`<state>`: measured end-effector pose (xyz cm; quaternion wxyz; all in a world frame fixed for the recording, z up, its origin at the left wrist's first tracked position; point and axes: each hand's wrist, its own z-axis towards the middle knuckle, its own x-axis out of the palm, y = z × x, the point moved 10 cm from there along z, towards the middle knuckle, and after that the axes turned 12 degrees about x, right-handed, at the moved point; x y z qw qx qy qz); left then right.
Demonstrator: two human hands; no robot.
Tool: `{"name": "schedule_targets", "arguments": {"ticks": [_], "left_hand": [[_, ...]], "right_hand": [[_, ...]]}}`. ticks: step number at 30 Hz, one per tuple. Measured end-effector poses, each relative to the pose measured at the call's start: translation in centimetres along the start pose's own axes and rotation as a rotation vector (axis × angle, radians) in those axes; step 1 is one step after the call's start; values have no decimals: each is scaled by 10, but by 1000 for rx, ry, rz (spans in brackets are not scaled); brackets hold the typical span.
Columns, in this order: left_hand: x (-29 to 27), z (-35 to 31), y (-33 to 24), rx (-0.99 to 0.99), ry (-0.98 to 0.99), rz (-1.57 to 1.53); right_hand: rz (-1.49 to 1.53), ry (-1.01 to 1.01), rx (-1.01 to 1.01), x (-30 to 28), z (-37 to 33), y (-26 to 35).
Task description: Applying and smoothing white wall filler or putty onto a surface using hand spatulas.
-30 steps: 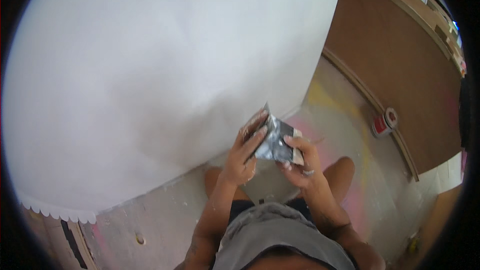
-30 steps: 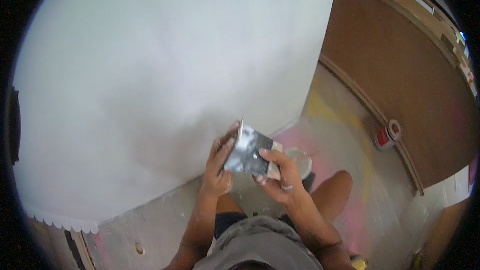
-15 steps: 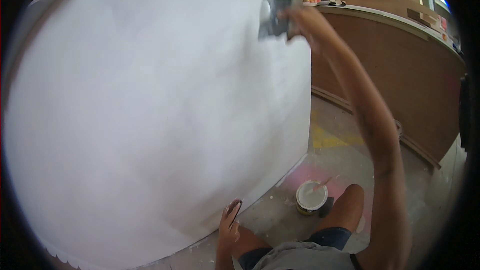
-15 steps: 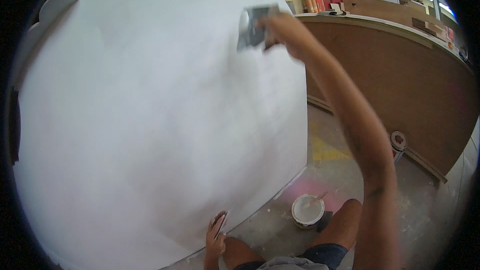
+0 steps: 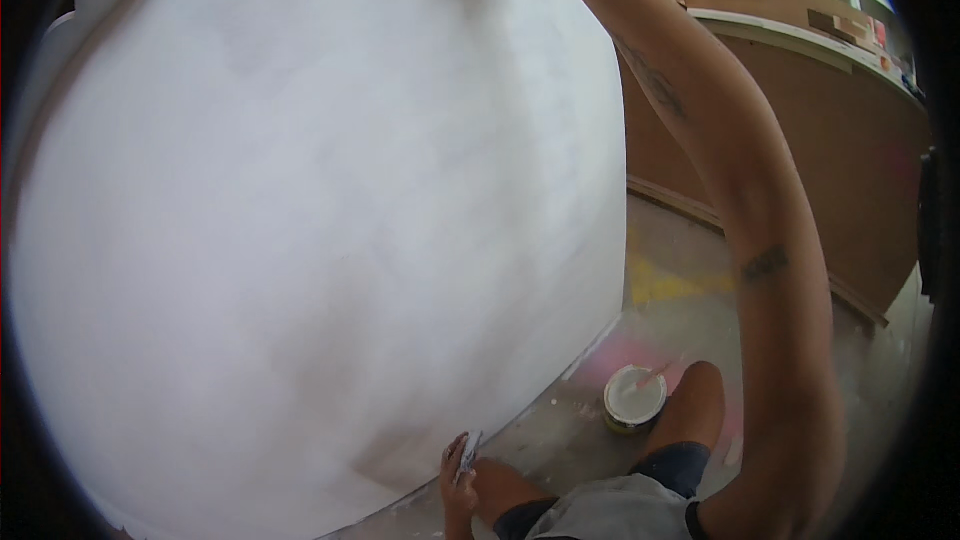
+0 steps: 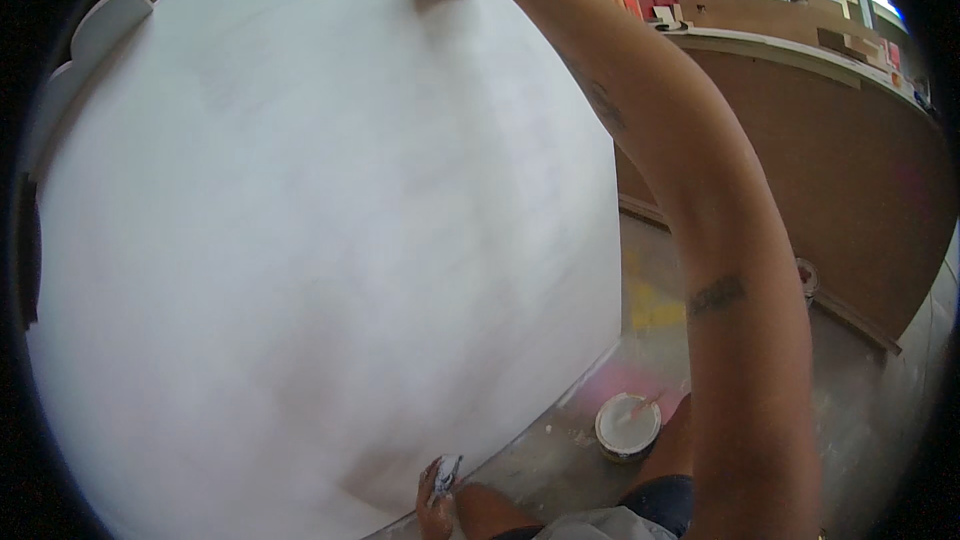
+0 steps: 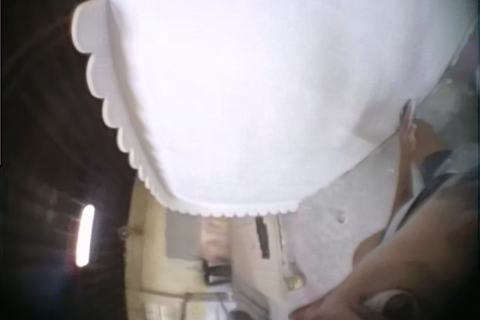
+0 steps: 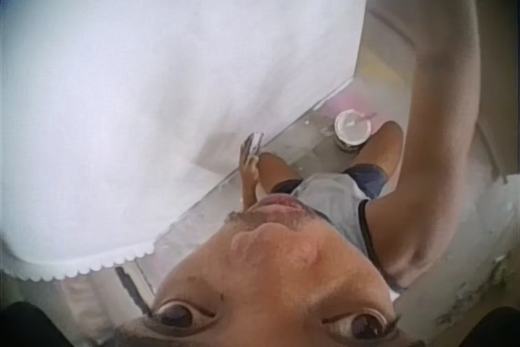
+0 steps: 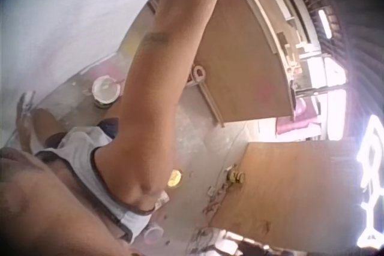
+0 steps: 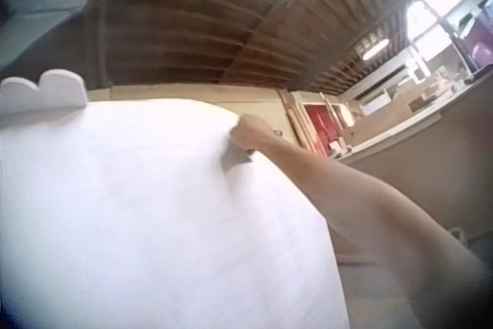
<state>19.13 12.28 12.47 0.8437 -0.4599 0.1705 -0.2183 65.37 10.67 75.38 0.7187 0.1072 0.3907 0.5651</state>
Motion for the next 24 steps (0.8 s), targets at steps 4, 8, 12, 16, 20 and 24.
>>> {"name": "schedule_targets", "arguments": {"ticks": [4, 8, 12, 16, 20, 24], "left_hand": [[18, 19, 1, 1, 83, 0], [28, 20, 6, 4, 117, -47], [23, 15, 14, -40, 108, 21], [22, 8, 20, -94, 122, -4], [15, 6, 17, -122, 87, -51], [3, 2, 25, -131, 23, -101]], "right_hand": [[232, 73, -96, -32, -3, 0], [275, 154, 30, -27, 21, -64], [415, 155, 204, 2, 24, -79], [161, 104, -11, -8, 33, -45], [-359, -22, -287, -14, 24, 21], [153, -91, -104, -46, -10, 58]]}}
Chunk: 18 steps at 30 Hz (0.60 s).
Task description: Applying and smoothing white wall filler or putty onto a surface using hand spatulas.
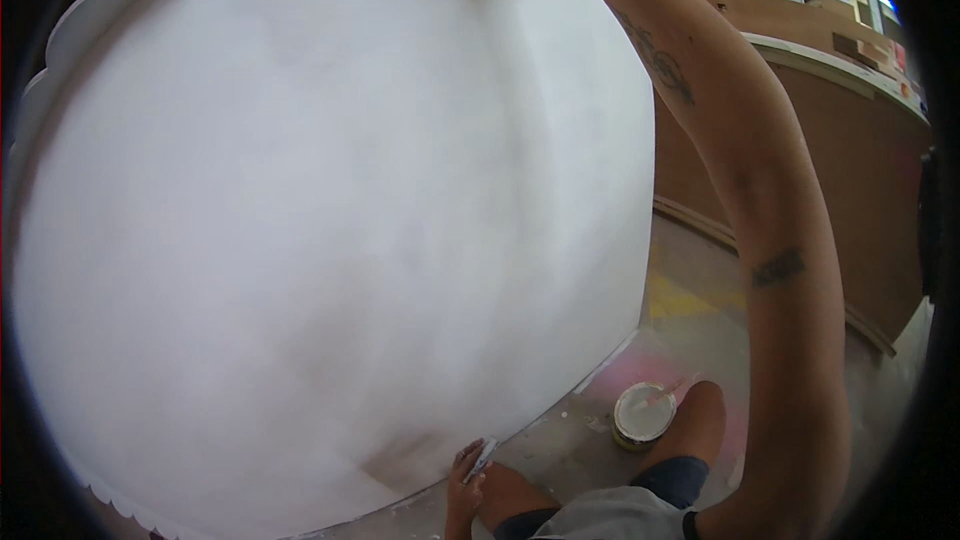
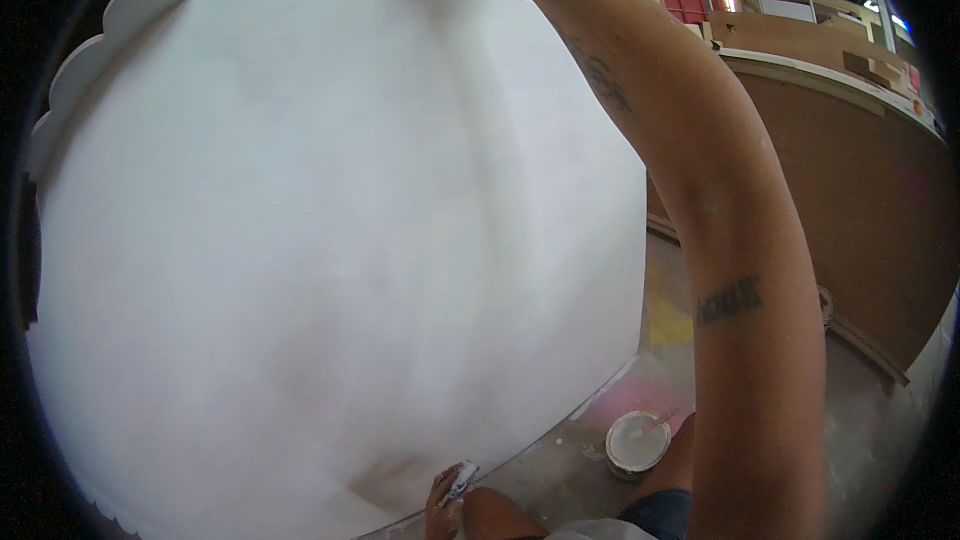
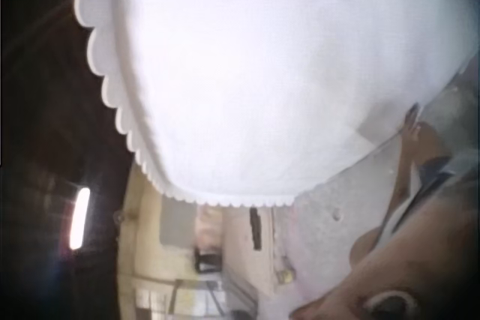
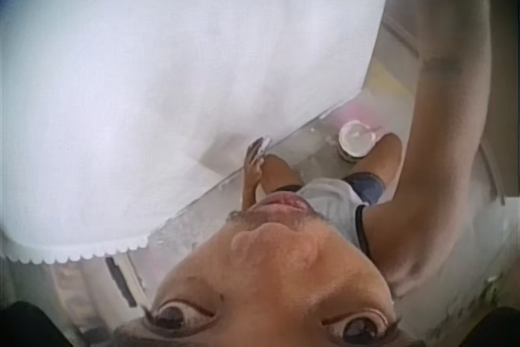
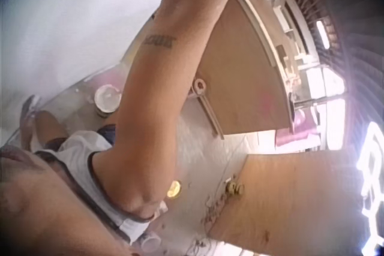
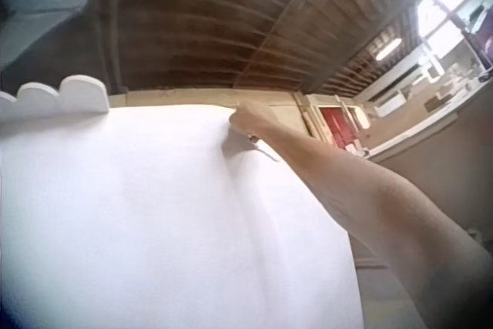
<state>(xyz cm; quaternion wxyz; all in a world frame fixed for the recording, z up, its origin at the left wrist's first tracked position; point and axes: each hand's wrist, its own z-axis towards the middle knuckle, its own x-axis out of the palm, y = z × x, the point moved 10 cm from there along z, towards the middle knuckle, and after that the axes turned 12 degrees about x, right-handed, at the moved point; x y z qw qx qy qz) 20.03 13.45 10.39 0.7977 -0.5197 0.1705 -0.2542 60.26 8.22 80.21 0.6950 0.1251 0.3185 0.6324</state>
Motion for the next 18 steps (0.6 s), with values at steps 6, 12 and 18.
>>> {"name": "schedule_targets", "arguments": {"ticks": [6, 12, 18], "left_hand": [[-3, 5, -1, 26, 57, 29], [-4, 8, -26, 139, 126, 241], [-13, 4, -13, 13, -20, -37]], "right_hand": [[-122, -190, -172, 0, -11, 90], [-53, -108, -289, 20, -58, 176], [-138, -83, -479, 45, -105, 223]]}}
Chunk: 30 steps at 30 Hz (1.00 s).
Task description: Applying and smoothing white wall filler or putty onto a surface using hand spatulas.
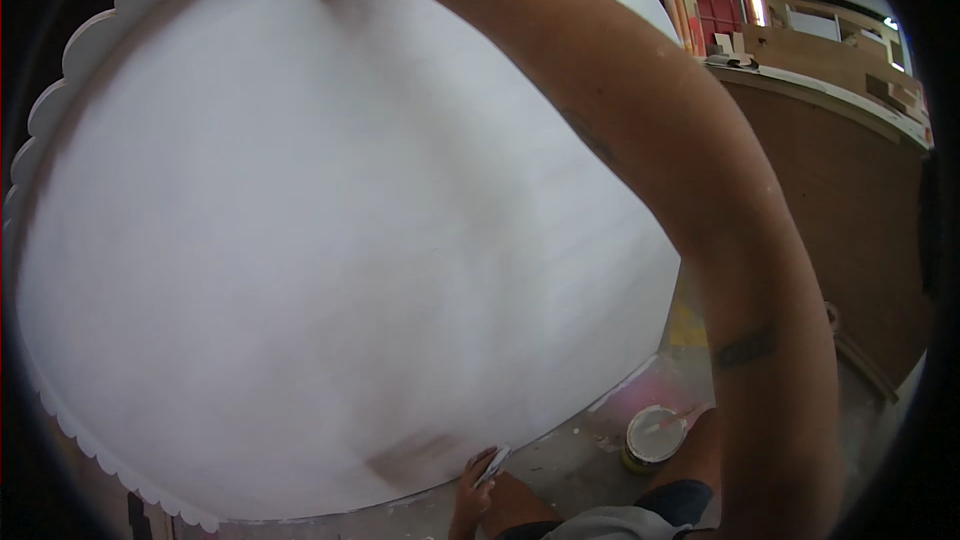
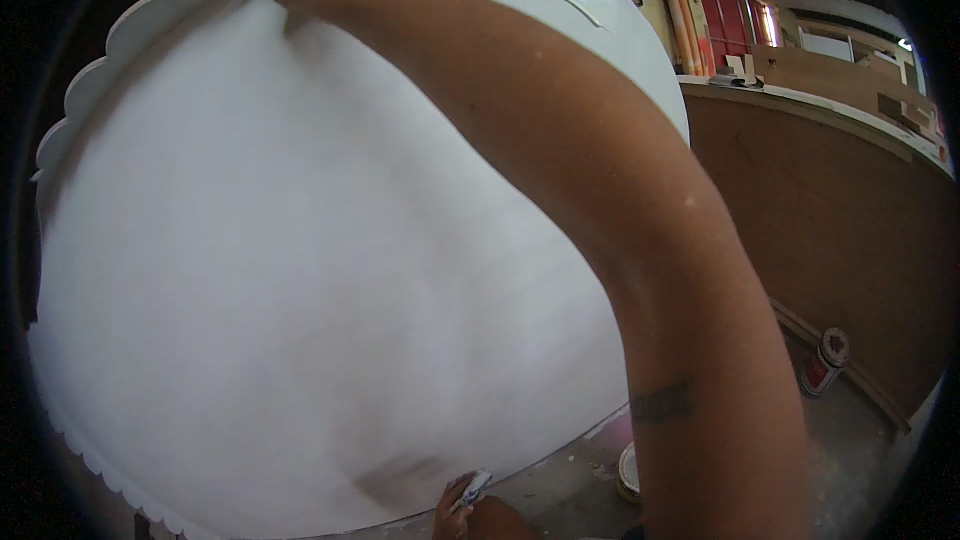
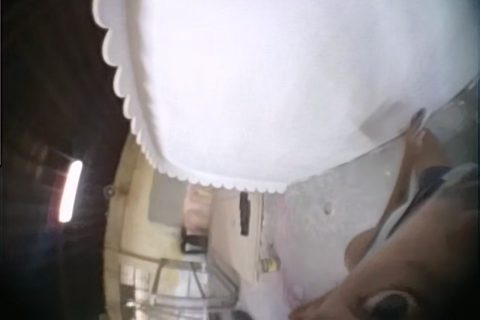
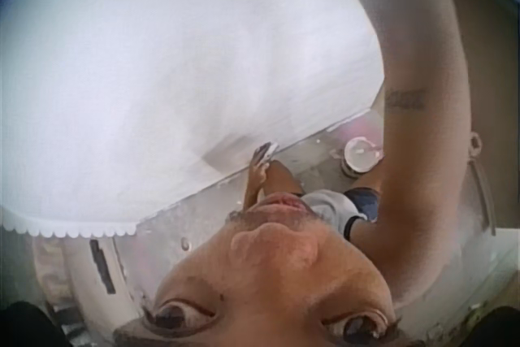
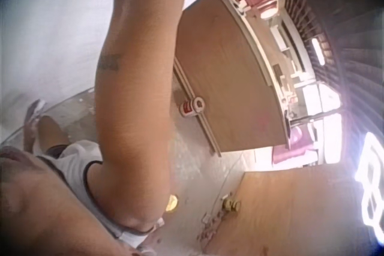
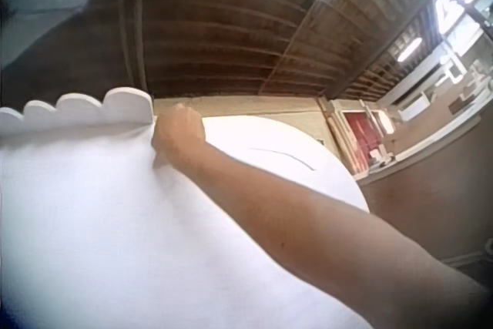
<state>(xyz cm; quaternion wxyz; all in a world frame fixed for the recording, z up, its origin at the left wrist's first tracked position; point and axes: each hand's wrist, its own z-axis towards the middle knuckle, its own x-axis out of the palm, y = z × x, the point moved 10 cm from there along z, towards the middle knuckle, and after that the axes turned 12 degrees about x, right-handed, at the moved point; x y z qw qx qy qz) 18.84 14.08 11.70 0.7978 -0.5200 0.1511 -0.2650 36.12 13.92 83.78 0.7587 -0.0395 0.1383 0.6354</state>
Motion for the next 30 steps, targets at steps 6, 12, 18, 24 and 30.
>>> {"name": "schedule_targets", "arguments": {"ticks": [6, 12, 18, 24, 30], "left_hand": [[0, -6, -3, 83, 70, 239], [5, -32, 1, 146, 18, 240], [24, -40, 11, 113, 108, 346], [24, -40, 41, -30, 17, -52], [27, -34, 64, 0, 43, -16]], "right_hand": [[76, -128, -116, 7, -16, 15], [123, -110, 61, -52, -48, -97], [750, 108, 660, -27, -50, -352], [618, 91, 821, -12, -80, -401], [499, 126, 813, 15, -71, -415]]}}
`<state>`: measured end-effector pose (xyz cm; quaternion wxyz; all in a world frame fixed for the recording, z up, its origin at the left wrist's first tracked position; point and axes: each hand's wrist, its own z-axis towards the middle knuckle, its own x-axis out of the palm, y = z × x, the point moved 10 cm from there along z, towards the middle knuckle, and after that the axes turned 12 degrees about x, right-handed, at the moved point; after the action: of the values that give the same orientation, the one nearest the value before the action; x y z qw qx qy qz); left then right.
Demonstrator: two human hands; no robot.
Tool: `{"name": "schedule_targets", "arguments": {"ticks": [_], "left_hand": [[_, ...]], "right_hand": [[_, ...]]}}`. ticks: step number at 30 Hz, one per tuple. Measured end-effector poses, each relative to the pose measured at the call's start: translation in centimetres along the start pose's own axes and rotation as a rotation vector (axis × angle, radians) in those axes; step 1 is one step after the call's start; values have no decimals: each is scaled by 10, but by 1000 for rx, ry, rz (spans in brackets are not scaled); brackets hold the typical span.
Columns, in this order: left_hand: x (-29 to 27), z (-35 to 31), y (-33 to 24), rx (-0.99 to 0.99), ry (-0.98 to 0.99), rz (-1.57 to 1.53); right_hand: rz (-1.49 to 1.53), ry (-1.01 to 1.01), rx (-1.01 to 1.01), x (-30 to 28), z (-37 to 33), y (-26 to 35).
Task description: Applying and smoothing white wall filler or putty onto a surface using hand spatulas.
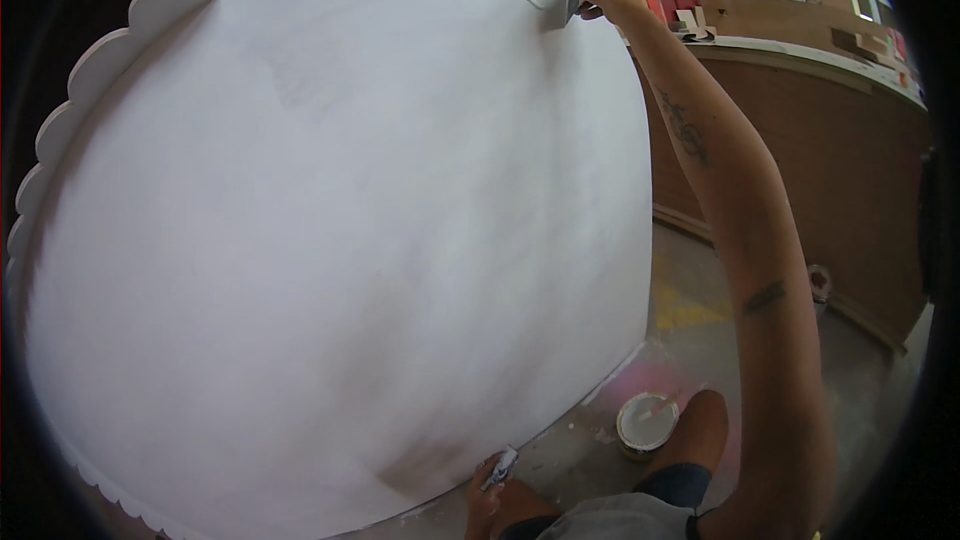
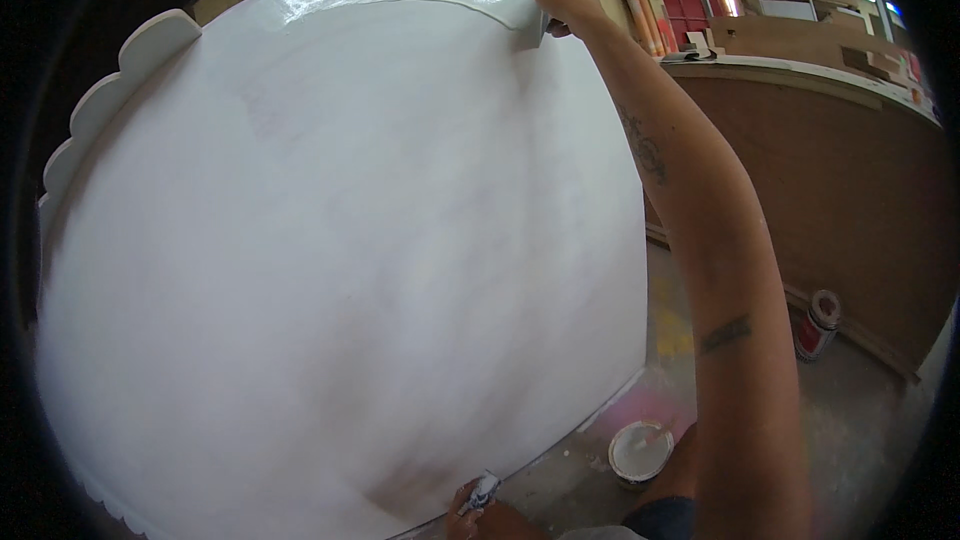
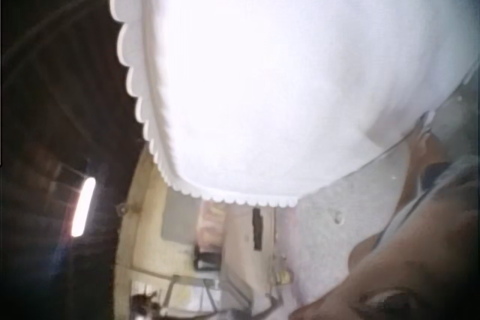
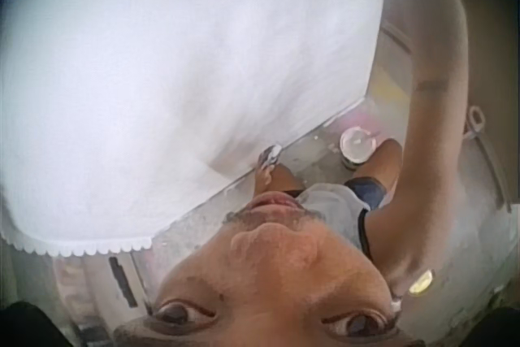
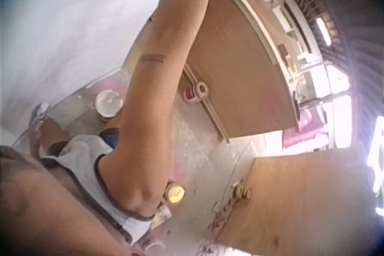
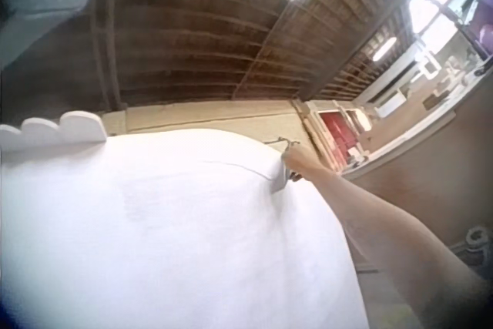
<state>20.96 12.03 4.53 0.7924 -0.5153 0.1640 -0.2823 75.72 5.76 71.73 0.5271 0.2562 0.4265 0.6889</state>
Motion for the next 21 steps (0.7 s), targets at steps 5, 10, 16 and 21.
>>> {"name": "schedule_targets", "arguments": {"ticks": [5, 10, 16, 21], "left_hand": [[-19, -8, 19, -48, -38, 144], [-13, 1, 3, -49, -46, 215], [-1, 23, -42, 29, 5, 92], [-8, 25, -35, 118, 0, 34]], "right_hand": [[-287, -37, -72, 31, -29, 68], [-310, -176, -273, 42, -79, 150], [-320, -243, -530, 96, -146, 242], [-321, -230, -693, 127, -205, 286]]}}
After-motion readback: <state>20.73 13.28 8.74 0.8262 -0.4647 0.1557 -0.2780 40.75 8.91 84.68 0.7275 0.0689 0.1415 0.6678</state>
